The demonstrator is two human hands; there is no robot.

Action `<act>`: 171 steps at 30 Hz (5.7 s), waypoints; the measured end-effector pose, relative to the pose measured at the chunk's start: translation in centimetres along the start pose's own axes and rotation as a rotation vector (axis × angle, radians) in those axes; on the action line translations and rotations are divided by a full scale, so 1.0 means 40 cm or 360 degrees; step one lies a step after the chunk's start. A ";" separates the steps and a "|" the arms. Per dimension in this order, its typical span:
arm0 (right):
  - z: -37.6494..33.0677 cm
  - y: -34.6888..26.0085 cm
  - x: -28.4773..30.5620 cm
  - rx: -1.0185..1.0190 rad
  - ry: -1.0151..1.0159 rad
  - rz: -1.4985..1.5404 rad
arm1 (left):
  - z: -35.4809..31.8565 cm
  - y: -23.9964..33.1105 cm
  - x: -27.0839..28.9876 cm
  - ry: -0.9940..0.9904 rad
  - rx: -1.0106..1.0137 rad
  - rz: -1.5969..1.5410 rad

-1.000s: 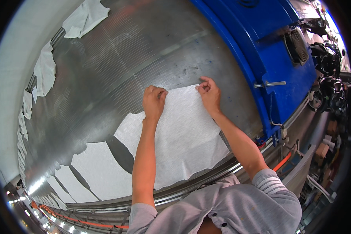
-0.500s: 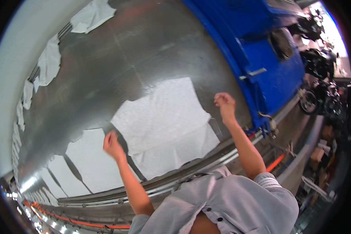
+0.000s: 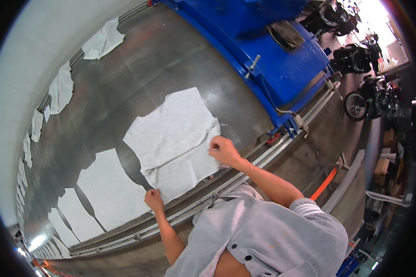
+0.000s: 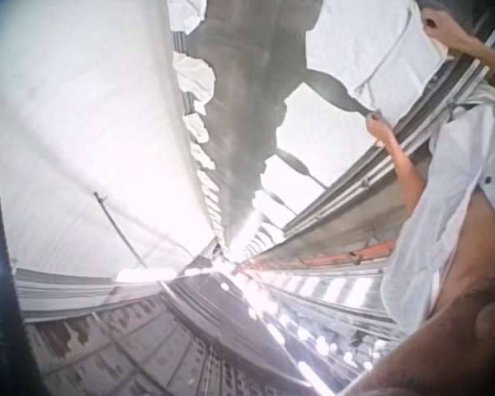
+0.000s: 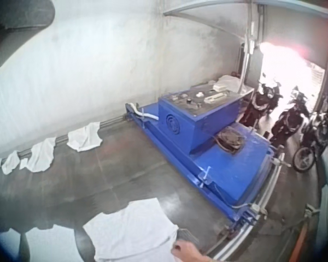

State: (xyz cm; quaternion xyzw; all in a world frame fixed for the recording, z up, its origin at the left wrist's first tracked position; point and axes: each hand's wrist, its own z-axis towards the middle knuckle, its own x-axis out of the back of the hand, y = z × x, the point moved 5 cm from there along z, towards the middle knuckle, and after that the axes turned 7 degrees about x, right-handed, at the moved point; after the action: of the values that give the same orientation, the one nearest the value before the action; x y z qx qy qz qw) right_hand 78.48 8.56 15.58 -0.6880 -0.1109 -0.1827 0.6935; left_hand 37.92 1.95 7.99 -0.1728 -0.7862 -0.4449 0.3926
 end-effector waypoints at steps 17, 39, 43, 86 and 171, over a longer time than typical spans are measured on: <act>-0.066 -0.218 0.203 -0.0034 0.0474 0.0765 | -0.060 0.234 0.318 -0.0301 -0.0100 -0.1865; -0.252 -0.036 0.271 -0.0454 0.0465 0.0200 | -0.190 0.052 0.268 -0.0184 0.0344 -0.1252; -0.271 0.001 0.270 -0.0328 0.0467 -0.0052 | -0.215 0.033 0.238 -0.0243 0.0355 -0.1172; -0.120 0.170 0.163 -0.0317 0.0304 -0.0963 | -0.224 0.196 -0.119 -0.1034 -0.0428 0.0477; 0.226 0.120 -0.179 0.0268 -0.0466 -0.1245 | -0.134 0.477 -0.418 -0.0839 -0.1277 0.0912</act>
State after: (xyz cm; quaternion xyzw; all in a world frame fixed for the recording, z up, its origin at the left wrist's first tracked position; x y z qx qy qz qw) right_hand 74.81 18.19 8.57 -0.5537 -0.4754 -0.3227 0.6027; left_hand 62.82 9.17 7.44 -0.6209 -0.5484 -0.5264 0.1915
